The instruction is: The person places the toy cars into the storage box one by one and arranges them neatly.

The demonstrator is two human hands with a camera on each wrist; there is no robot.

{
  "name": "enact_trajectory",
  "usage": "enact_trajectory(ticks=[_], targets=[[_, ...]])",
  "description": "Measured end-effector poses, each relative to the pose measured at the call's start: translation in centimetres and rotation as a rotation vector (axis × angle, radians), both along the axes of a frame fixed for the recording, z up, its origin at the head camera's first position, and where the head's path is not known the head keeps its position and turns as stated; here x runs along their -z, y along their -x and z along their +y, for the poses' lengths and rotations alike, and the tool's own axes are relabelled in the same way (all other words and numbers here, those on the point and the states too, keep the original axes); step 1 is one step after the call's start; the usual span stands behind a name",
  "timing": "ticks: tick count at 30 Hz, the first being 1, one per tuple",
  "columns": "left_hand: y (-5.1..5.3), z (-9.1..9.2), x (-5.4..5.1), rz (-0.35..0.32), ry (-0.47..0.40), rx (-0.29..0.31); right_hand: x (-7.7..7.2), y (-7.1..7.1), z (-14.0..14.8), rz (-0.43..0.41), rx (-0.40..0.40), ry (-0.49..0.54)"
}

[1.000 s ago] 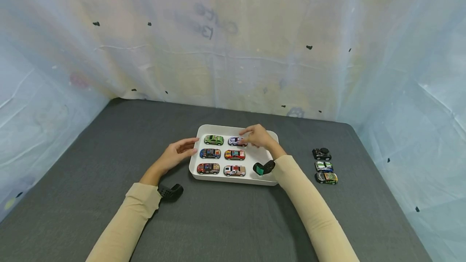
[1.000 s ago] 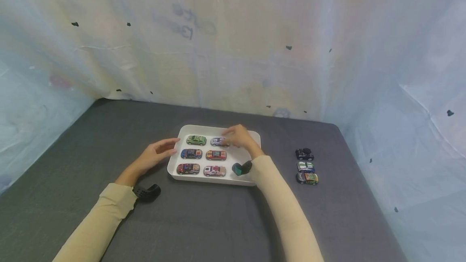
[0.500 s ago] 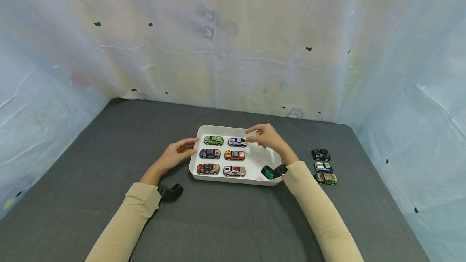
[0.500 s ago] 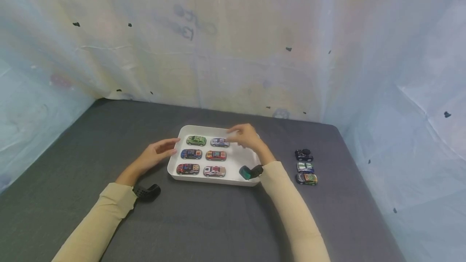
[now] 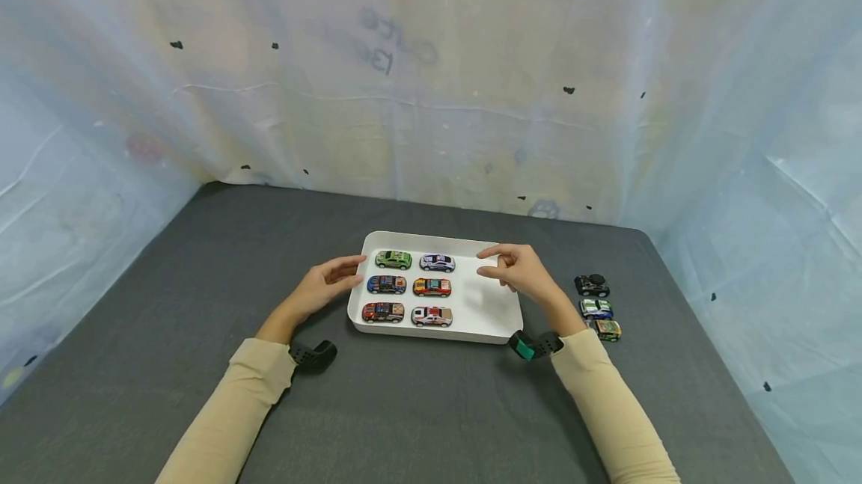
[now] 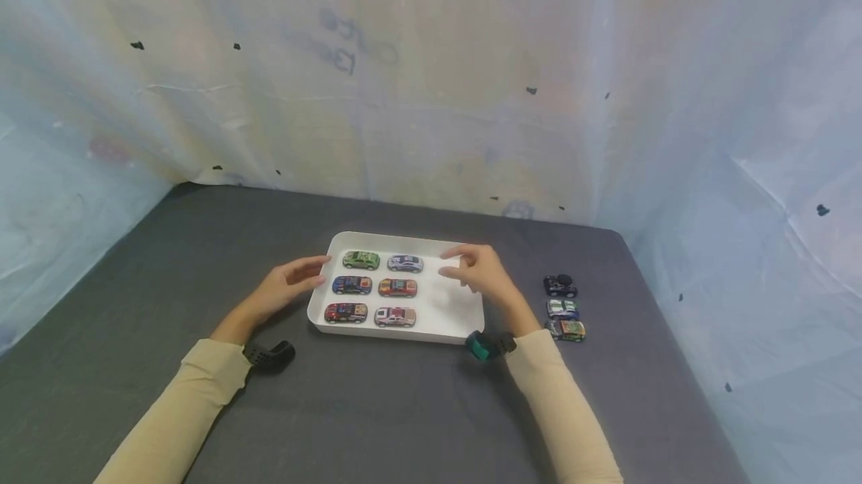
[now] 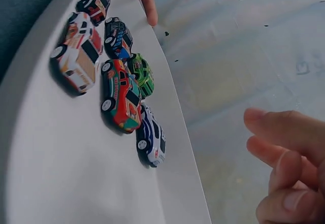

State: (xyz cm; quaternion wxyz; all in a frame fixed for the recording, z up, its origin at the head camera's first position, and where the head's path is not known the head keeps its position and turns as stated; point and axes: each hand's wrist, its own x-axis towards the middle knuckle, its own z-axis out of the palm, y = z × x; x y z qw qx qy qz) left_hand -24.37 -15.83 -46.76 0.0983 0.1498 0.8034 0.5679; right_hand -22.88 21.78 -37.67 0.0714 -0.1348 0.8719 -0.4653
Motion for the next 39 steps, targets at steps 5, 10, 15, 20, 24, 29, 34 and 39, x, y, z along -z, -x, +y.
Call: enact_trajectory(ticks=[5,10,15,20,24,29,34,39], targets=[[0.0,-0.1,0.1,0.006,-0.001,0.006,-0.2,-1.0,1.0,0.040,0.032,0.011],[0.0,-0.2,0.0,0.012,-0.018,0.002,-0.4,-1.8,2.3,0.067,0.043,0.028],[-0.1,-0.3,-0.1,0.003,-0.008,-0.004,0.1,-2.4,3.7,0.067,0.067,0.030],[-0.2,-0.3,-0.1,-0.001,0.004,-0.011,0.4,-3.3,5.1,0.068,0.079,0.033],[-0.2,-0.3,-0.1,-0.004,0.001,-0.012,0.4,-4.2,6.3,0.087,0.074,0.033],[-0.1,-0.2,-0.2,0.000,-0.003,-0.004,0.6,-5.2,7.8,0.098,0.115,0.012],[0.0,-0.1,-0.3,0.007,-0.004,0.005,1.0,-6.0,9.7,0.102,0.167,-0.040],[-0.1,-0.1,-0.3,0.004,0.000,0.004,1.0,-6.9,11.5,0.064,0.175,-0.009]])
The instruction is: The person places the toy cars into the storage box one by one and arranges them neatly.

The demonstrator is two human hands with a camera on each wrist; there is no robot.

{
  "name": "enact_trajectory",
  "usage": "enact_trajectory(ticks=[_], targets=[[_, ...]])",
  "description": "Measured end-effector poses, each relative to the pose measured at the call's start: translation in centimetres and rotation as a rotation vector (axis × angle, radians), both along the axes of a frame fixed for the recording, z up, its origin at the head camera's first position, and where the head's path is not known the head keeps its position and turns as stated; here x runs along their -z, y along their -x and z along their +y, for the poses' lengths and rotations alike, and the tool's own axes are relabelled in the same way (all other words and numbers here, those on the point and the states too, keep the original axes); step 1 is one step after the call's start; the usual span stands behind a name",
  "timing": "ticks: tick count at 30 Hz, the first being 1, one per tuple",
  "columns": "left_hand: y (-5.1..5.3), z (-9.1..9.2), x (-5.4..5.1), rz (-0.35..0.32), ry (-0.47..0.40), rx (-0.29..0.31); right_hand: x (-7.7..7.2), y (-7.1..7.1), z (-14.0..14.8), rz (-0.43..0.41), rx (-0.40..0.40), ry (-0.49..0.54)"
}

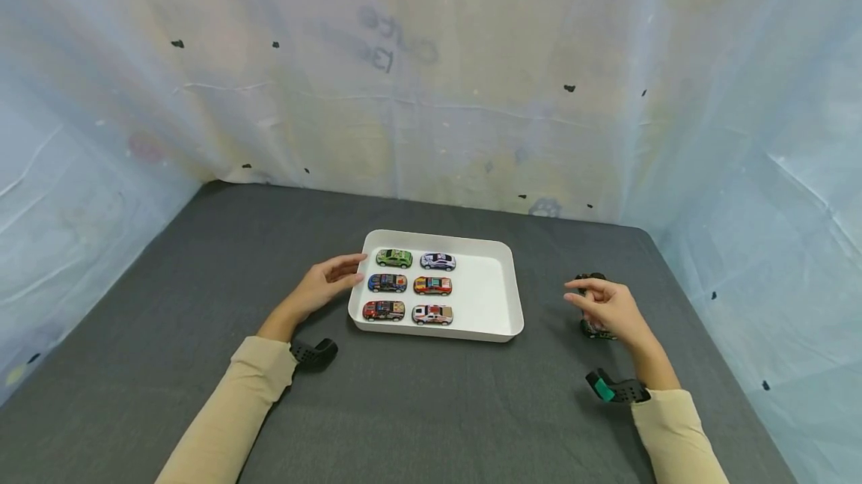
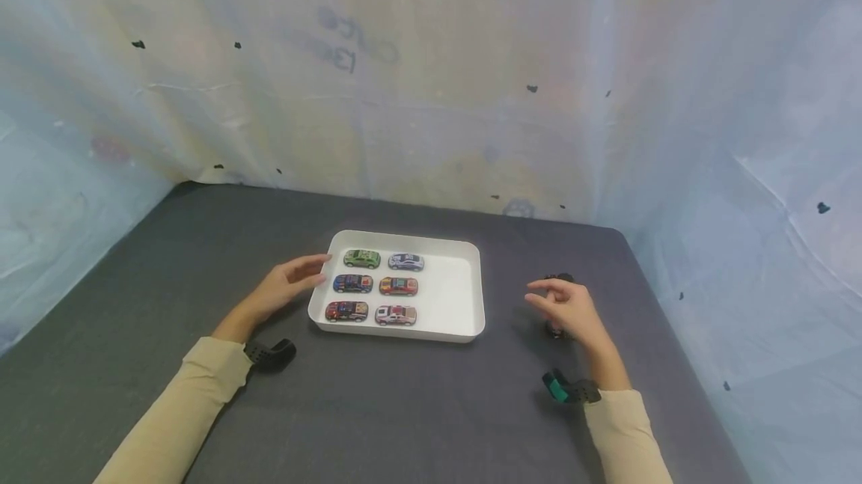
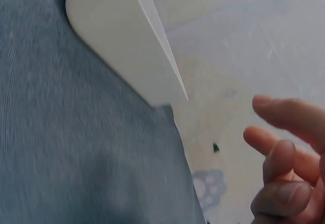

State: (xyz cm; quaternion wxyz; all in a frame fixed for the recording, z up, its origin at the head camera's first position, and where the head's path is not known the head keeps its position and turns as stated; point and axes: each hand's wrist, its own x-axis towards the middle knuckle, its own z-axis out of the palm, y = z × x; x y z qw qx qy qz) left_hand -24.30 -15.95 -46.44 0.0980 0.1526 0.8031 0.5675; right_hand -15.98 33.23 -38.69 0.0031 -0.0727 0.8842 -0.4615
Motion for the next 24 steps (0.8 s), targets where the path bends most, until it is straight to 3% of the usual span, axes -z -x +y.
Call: enact_trajectory(ticks=[5,13,24], targets=[[-0.1,0.0,0.0,-0.004,0.001,-0.002,0.2,-0.6,2.4,-0.026,-0.057,0.041],[-0.1,0.0,0.0,-0.003,-0.004,-0.004,0.8,-1.2,6.1,0.032,-0.154,0.059],[-0.1,0.0,-0.1,-0.008,0.002,-0.009,2.0,-1.8,8.0,-0.042,-0.102,-0.001]])
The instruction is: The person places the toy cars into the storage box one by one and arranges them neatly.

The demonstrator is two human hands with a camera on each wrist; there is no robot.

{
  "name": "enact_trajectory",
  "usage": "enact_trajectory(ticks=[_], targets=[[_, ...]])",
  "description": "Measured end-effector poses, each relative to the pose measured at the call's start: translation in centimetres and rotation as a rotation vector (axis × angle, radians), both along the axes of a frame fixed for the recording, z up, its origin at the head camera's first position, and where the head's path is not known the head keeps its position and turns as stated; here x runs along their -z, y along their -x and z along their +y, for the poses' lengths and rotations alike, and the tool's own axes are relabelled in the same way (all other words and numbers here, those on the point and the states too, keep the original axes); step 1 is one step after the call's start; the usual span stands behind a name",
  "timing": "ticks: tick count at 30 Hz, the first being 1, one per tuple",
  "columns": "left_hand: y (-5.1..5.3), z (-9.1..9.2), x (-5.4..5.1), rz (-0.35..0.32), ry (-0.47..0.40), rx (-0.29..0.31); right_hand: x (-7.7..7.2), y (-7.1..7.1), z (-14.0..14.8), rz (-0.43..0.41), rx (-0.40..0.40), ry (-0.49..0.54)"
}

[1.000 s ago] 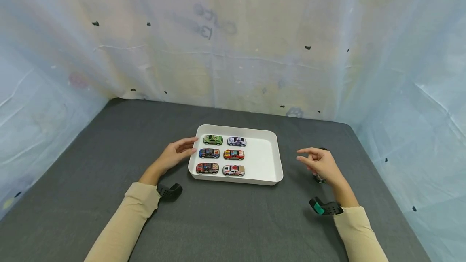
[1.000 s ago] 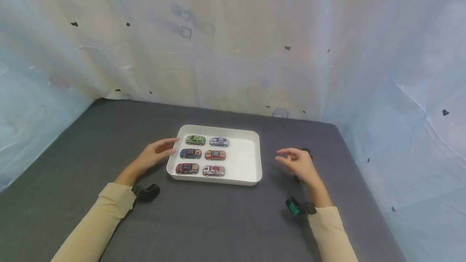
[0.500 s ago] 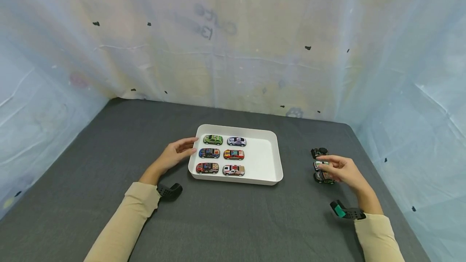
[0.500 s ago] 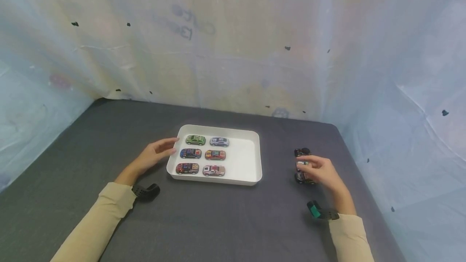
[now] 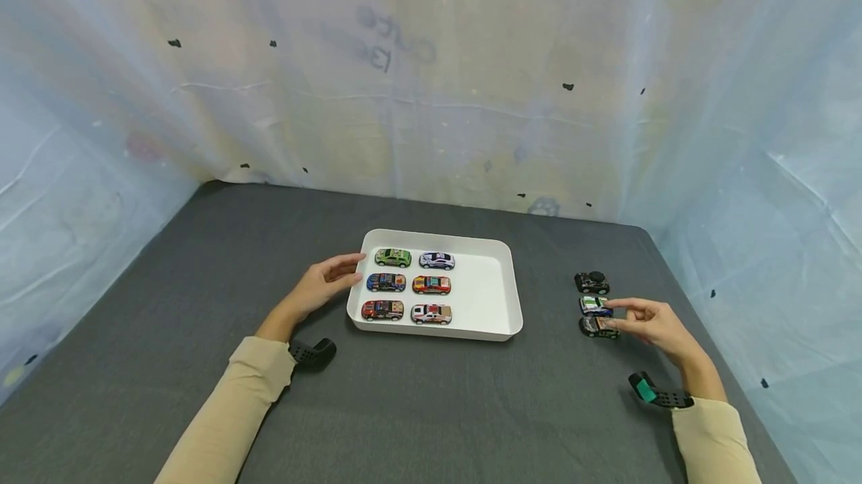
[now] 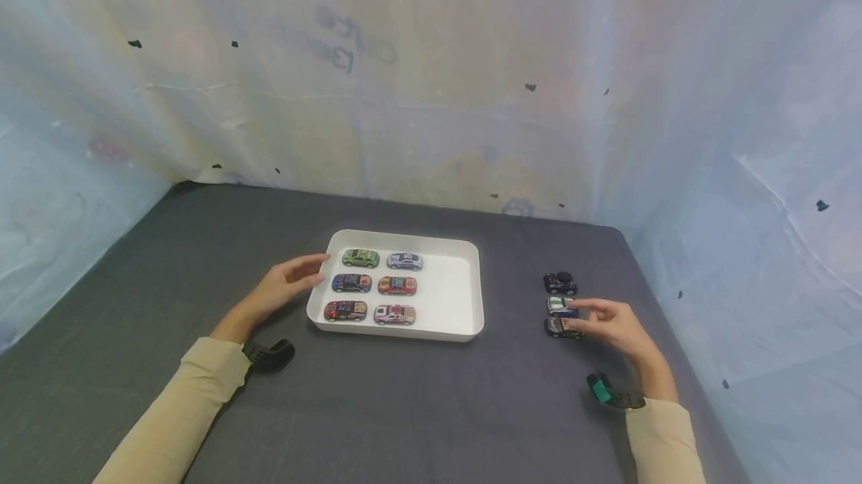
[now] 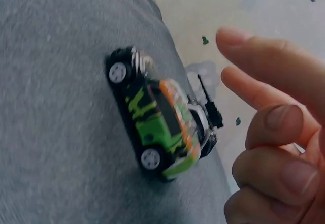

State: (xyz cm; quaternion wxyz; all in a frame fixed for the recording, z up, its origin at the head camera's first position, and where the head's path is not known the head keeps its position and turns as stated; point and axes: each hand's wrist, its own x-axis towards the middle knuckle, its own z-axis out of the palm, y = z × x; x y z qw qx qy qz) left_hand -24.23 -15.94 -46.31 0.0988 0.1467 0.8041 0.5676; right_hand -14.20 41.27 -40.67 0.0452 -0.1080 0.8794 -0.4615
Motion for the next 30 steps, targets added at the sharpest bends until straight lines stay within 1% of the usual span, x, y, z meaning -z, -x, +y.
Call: enact_trajectory(ticks=[5,8,18,22,30], targets=[[-0.1,0.1,0.0,-0.004,-0.006,0.000,0.7,0.1,0.7,-0.038,-0.018,0.002],[-0.1,0.1,0.0,-0.001,-0.002,0.003,1.1,0.2,1.1,-0.043,-0.042,0.001],[0.0,0.0,0.1,0.010,0.001,0.001,2.2,0.6,1.3,-0.054,-0.026,-0.042],[0.1,0.0,0.1,0.007,0.005,0.004,2.3,0.5,1.3,-0.062,-0.014,-0.046],[0.1,0.0,0.1,0.012,0.013,0.002,2.2,0.7,1.1,-0.047,-0.018,-0.066]])
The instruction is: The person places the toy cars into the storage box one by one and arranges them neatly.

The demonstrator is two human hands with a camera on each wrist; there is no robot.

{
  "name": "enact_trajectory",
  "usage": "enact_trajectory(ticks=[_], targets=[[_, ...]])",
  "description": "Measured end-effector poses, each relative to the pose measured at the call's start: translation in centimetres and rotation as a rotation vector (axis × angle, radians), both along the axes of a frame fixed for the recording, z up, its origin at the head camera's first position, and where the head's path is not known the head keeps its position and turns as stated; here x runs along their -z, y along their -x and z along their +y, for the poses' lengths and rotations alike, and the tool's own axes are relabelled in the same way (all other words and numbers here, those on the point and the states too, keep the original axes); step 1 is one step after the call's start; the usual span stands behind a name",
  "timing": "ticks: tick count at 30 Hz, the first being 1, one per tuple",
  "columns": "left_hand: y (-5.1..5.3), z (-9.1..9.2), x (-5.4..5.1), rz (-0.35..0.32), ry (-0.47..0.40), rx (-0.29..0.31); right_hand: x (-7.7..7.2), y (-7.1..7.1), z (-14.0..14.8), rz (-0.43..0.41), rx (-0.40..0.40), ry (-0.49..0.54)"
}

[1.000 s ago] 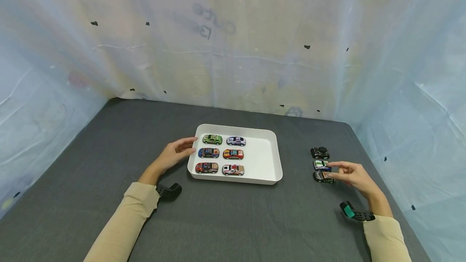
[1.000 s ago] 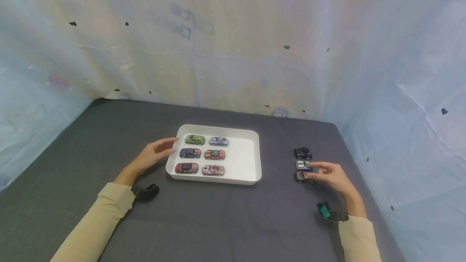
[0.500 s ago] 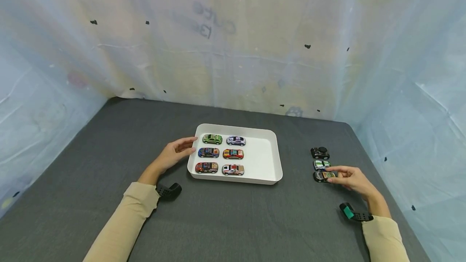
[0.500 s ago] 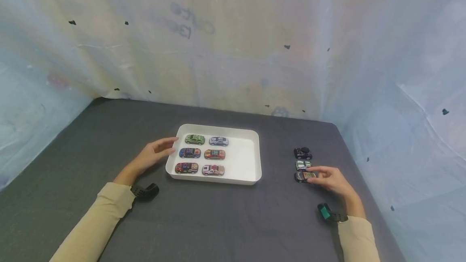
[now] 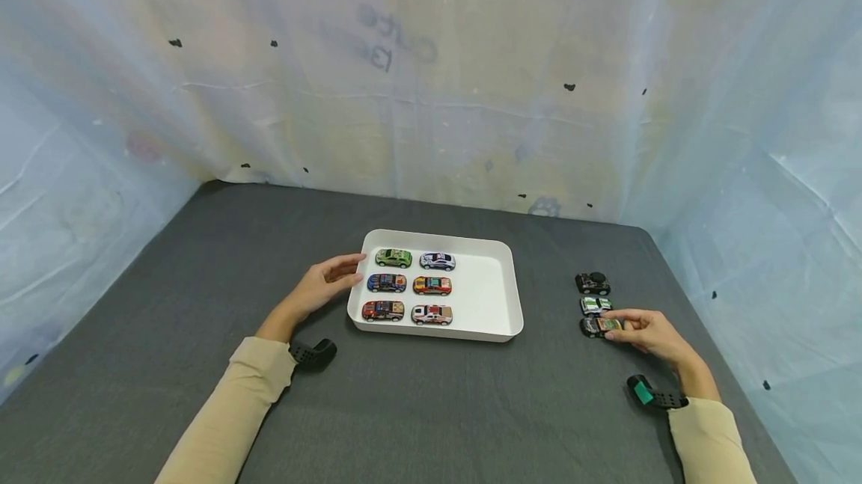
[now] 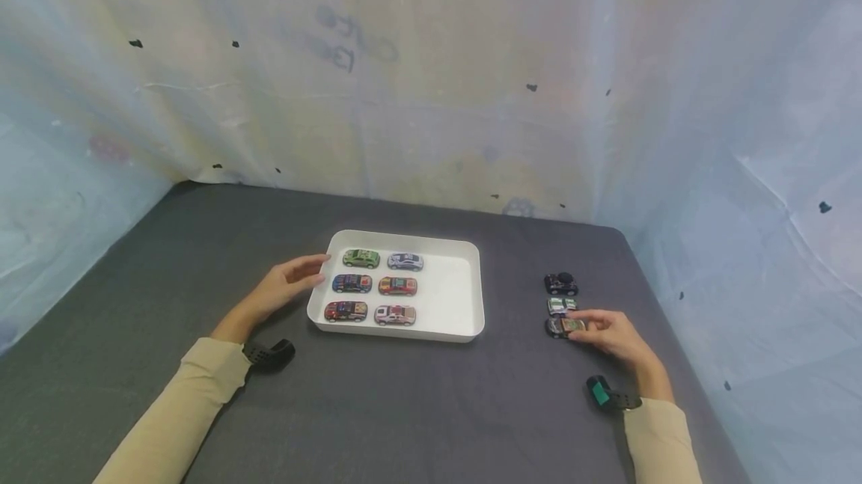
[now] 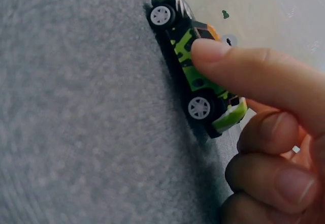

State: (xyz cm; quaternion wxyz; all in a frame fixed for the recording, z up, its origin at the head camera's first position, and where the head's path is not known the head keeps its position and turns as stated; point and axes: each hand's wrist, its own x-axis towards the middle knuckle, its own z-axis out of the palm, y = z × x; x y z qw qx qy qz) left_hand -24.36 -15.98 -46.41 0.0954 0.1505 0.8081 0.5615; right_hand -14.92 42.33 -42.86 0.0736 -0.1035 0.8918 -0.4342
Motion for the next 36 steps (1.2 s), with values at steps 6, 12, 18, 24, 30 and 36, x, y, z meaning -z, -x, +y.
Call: enact_trajectory(ticks=[6,12,18,24,30,36], targets=[[0.0,0.0,0.0,0.002,0.011,0.006,0.1,-0.1,0.0,-0.001,0.016,0.012],[0.0,0.0,0.0,-0.002,0.006,0.002,0.0,0.0,0.0,-0.002,0.029,-0.002],[0.0,0.0,0.0,0.003,0.000,0.000,-0.6,0.2,-0.3,-0.001,0.035,0.017],[-0.1,0.0,-0.1,0.002,-0.001,0.003,-1.2,0.7,-0.9,0.015,0.011,0.062],[0.0,0.1,-0.2,-0.002,-0.003,0.008,-1.6,1.6,-2.1,0.055,0.007,0.075],[-0.1,0.0,-0.1,-0.001,-0.004,0.004,-2.0,2.3,-3.5,0.078,0.000,0.072]])
